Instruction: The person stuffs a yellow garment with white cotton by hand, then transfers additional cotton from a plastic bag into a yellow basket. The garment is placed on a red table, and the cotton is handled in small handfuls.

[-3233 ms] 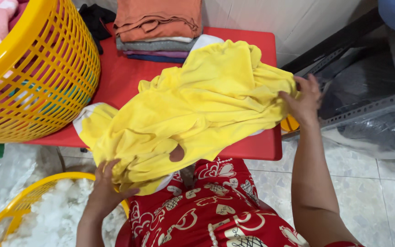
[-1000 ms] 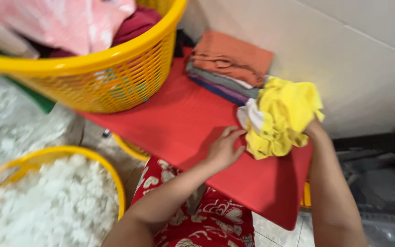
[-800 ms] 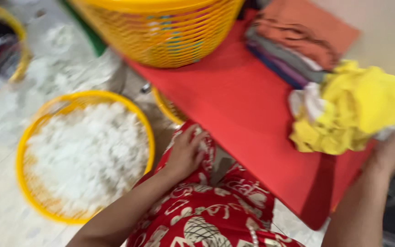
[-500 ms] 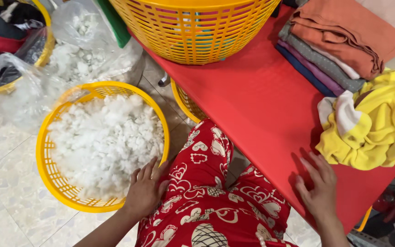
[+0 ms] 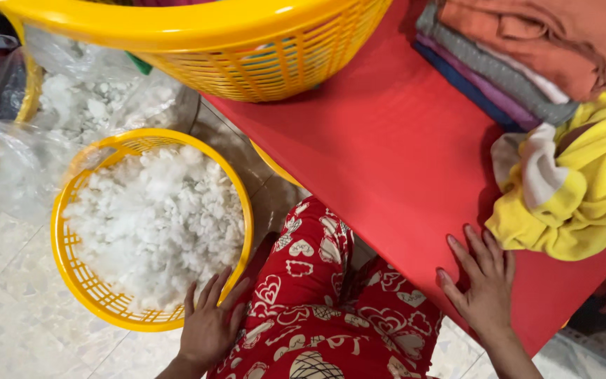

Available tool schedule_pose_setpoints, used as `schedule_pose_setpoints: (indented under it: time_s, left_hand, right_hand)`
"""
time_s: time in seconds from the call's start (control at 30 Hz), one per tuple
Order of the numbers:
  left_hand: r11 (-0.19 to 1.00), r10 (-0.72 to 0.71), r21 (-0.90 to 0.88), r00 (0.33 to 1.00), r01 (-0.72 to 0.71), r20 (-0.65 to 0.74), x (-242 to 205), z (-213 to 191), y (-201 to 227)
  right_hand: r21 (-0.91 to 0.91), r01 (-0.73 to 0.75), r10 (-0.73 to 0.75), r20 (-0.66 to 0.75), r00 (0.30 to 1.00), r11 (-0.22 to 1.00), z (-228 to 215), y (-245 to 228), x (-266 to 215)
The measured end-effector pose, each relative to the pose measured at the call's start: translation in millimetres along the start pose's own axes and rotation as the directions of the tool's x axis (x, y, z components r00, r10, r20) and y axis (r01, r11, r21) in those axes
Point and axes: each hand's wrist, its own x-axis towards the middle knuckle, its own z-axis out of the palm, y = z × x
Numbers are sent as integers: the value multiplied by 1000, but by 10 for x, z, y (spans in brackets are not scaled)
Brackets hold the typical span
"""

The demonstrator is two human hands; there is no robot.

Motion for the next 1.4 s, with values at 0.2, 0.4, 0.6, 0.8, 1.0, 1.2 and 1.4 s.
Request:
schedule_pose_setpoints:
  time_s: [0.2,0.4,0.6,0.8,1.0,1.2,1.4]
  left_hand:
    - [999,-50,8,999,49,14,-649,546,-457]
    - [997,-70,14,971,75,-229,-1571,1280,-924]
    - [999,-32,4,974,34,-224,-1996,1745,-1268]
    - [1000,-23,-13,971,20,-236,-2652,1662,-1284]
    - [966,-133,-239,978,92,-158,-2634,1150,-956]
    - [848,-411,-479,853,227,-323,-2171,1126,-1406]
    - [408,-879,-736,451,541,-156,-1622,1503,-2879]
  right_hand:
    - [10,-42,42,43,998,999,-31,9,18]
    - [25,-25,25,30,999,999,-29,15,43]
    - [27,-3,3,17,1000,1000,-3,42,-7]
    - [15,75,-75,-17,997,997,76,199,-139]
    - [-40,190,-194,-166,967,981,25,45,-182]
    - [-71,344,-346,-348,871,936,452,-706,-491]
    - [436,-271,89,393,915,858,1771,-1855,-193]
